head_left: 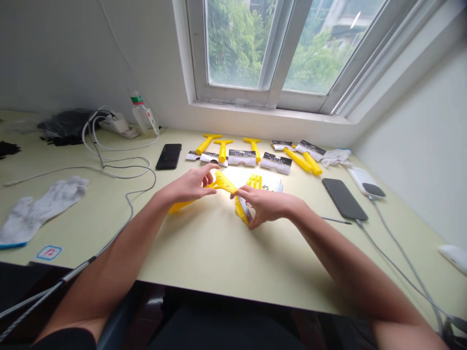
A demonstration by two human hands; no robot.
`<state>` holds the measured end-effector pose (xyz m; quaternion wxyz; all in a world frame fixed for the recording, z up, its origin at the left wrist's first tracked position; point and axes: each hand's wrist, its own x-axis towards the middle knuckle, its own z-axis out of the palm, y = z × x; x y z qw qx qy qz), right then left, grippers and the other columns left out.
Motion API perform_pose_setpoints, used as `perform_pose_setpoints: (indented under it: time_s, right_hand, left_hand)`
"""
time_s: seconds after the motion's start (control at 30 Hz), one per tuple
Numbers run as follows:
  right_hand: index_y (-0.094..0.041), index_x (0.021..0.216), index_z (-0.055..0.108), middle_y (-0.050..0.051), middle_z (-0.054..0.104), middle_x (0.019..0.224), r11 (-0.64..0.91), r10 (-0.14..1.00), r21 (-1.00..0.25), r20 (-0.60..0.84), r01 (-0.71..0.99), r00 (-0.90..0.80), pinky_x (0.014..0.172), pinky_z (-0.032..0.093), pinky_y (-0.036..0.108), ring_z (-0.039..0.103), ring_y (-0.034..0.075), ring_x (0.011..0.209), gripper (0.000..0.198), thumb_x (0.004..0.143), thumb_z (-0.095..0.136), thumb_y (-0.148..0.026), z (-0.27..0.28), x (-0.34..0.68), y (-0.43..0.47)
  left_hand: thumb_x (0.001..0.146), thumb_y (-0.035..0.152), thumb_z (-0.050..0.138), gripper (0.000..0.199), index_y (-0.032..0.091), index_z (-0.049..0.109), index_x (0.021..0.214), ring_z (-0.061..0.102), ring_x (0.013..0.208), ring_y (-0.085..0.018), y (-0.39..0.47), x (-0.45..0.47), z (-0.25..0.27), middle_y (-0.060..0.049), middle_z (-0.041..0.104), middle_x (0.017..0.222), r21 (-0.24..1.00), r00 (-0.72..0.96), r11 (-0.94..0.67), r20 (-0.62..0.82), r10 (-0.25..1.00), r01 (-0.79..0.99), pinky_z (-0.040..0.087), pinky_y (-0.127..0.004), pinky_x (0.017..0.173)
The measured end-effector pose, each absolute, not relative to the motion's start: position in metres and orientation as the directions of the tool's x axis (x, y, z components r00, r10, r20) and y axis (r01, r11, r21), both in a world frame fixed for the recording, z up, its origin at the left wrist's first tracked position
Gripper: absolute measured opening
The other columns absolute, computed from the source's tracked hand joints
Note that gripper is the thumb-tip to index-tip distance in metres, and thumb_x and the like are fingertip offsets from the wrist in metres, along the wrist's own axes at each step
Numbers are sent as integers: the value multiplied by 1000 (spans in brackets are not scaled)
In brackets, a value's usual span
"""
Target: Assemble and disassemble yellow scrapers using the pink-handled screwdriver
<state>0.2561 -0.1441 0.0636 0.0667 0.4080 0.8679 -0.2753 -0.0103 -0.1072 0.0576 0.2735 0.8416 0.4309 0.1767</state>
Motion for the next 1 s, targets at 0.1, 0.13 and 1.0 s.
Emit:
perform_pose_setpoints:
  time_s: [0.1, 0.13, 1.0]
  right_hand:
    - [-31, 137, 41, 8, 49, 133, 470, 724, -409, -328, 782, -606, 74, 51, 30, 61, 23, 98, 85, 63, 80, -40, 80, 268, -143]
    - [-31, 137, 41, 8, 51, 130, 447, 752, -392, -322, 804, -575, 73, 51, 30, 62, 24, 96, 84, 63, 80, -43, 86, 275, -142]
    - [-27, 127, 47, 8, 50, 133, 521, 696, -370, -338, 770, -633, 74, 50, 34, 62, 26, 96, 77, 60, 80, -46, 58, 258, -141]
  left_hand:
    - [82, 40, 68, 62, 25, 46, 138, 63, 84, -19, -106, -11, 56, -3, 64, 92, 609, 559, -476, 63, 827, 634, 51, -32, 75]
    - [81, 40, 68, 62, 25, 46, 138, 63, 84, -19, -105, -10, 55, -3, 64, 92, 613, 556, -473, 64, 828, 633, 51, -31, 75]
    - [81, 32, 66, 42, 16, 55, 117, 64, 67, -15, -77, -14, 37, -8, 71, 89, 983, 68, -71, 60, 996, 171, 50, -25, 56]
